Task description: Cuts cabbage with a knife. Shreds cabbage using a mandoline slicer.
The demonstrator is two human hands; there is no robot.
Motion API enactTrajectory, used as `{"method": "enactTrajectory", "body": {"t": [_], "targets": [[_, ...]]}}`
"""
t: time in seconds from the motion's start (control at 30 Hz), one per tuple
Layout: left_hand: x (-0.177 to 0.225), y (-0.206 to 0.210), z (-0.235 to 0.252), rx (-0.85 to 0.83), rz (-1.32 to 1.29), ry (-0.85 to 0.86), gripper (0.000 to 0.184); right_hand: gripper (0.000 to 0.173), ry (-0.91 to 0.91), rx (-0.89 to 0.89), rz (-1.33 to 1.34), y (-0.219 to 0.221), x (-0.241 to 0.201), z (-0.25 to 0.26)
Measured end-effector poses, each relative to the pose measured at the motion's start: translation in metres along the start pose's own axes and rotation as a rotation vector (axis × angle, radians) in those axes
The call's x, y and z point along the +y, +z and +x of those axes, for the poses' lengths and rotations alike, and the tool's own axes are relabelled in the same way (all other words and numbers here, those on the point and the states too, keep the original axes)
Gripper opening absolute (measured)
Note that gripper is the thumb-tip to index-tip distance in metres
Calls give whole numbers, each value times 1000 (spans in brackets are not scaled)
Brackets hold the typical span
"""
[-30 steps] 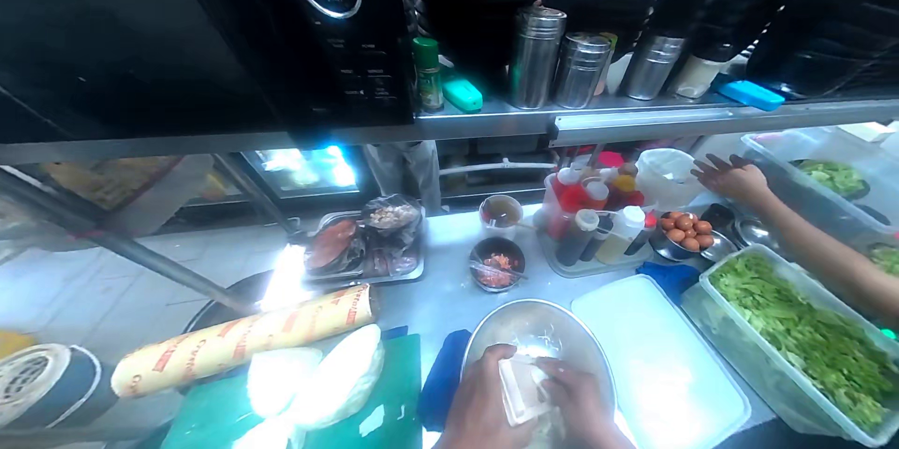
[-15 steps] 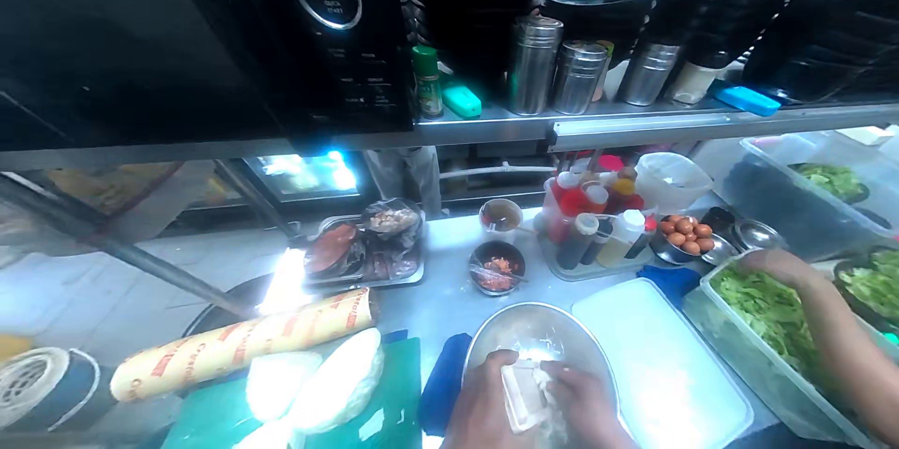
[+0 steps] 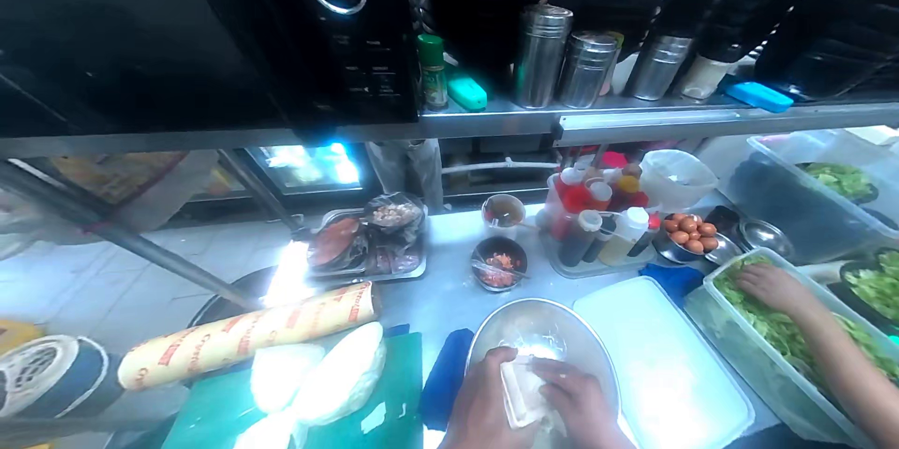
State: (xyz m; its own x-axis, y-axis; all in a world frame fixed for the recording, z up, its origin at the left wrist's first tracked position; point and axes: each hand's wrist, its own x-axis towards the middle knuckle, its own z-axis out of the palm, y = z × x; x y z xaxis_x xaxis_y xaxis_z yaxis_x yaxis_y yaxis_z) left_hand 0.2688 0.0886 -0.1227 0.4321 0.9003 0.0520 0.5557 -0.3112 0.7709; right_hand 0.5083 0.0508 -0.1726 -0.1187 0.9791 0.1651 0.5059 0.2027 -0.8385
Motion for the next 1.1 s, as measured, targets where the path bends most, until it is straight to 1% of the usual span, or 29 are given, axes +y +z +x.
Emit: {"method": "enactTrajectory", "body": {"t": [0.03, 0.1, 0.13, 0.17, 0.2, 0.27, 0.3, 0.33, 0.4, 0.43, 0.47, 0.5, 0.57, 0.6, 0.63, 0.73, 0.77, 0.8, 0.9, 0.93, 0.97, 1.03, 1.07, 1.1], "targets": [[-1, -2, 1, 1, -6, 0, 106, 28, 5, 5, -27, 3, 12, -1], [-3, -4, -2, 4, -10, 1, 107, 28, 72, 0, -116, 5, 47, -8], [-2, -5, -3, 0, -9, 4, 106, 29, 102, -10, -139, 4, 54, -10], [-1, -5, -4, -2, -10, 5, 105, 29, 102, -16, -133, 3, 50, -9], [-1, -5, -3, -3, -8, 2, 105, 29, 73, -16, -109, 2, 36, -5], [1, -4, -3, -6, -2, -11, 106, 28, -20, -3, -59, 3, 7, -2], [0, -3, -2, -6, -3, -13, 106, 27, -51, 6, -50, 5, 6, -2], [-1, -3, -3, -3, -7, -11, 106, 27, -50, 16, -66, 7, 15, -4], [-3, -3, -4, 4, -10, 4, 106, 28, 36, 19, -135, 8, 48, -12], [-3, -4, -4, 1, -10, 9, 105, 29, 78, 7, -157, 7, 57, -13], [-2, -4, -5, -1, -11, 14, 105, 29, 92, -5, -164, 4, 52, -11], [-2, -4, -3, 6, -7, 20, 105, 29, 69, -13, -149, 1, 39, -6], [-3, -2, -2, 13, 7, 14, 106, 28, -35, -10, -88, 2, 11, -1], [-3, -1, -2, 15, 10, 14, 106, 27, -76, -2, -73, 3, 7, -1], [-3, -1, -1, 14, 9, 12, 106, 27, -84, 8, -79, 5, 15, -2], [-1, -5, -4, -12, 10, -10, 106, 29, 70, -18, -177, 4, 61, -14], [0, -5, -4, -17, 13, -10, 106, 29, 95, -28, -181, 3, 62, -14], [1, -4, -3, -11, 15, -6, 105, 28, 74, -26, -167, 1, 53, -10], [0, -2, -3, 10, 12, 6, 105, 27, -82, -24, -95, 0, 7, -4], [-1, -2, -2, 9, 14, 9, 105, 28, -106, -15, -94, 1, 8, -4], [-1, -2, -3, 5, 15, 6, 105, 28, -95, -7, -117, 3, 22, -7], [0, -4, -4, -4, 20, -3, 106, 29, -1, -21, -187, 4, 58, -16], [2, -5, -5, -15, 24, -11, 106, 29, 33, -32, -194, 2, 64, -18], [3, -5, -5, -18, 26, -16, 106, 29, 26, -33, -176, 0, 58, -16]]}}
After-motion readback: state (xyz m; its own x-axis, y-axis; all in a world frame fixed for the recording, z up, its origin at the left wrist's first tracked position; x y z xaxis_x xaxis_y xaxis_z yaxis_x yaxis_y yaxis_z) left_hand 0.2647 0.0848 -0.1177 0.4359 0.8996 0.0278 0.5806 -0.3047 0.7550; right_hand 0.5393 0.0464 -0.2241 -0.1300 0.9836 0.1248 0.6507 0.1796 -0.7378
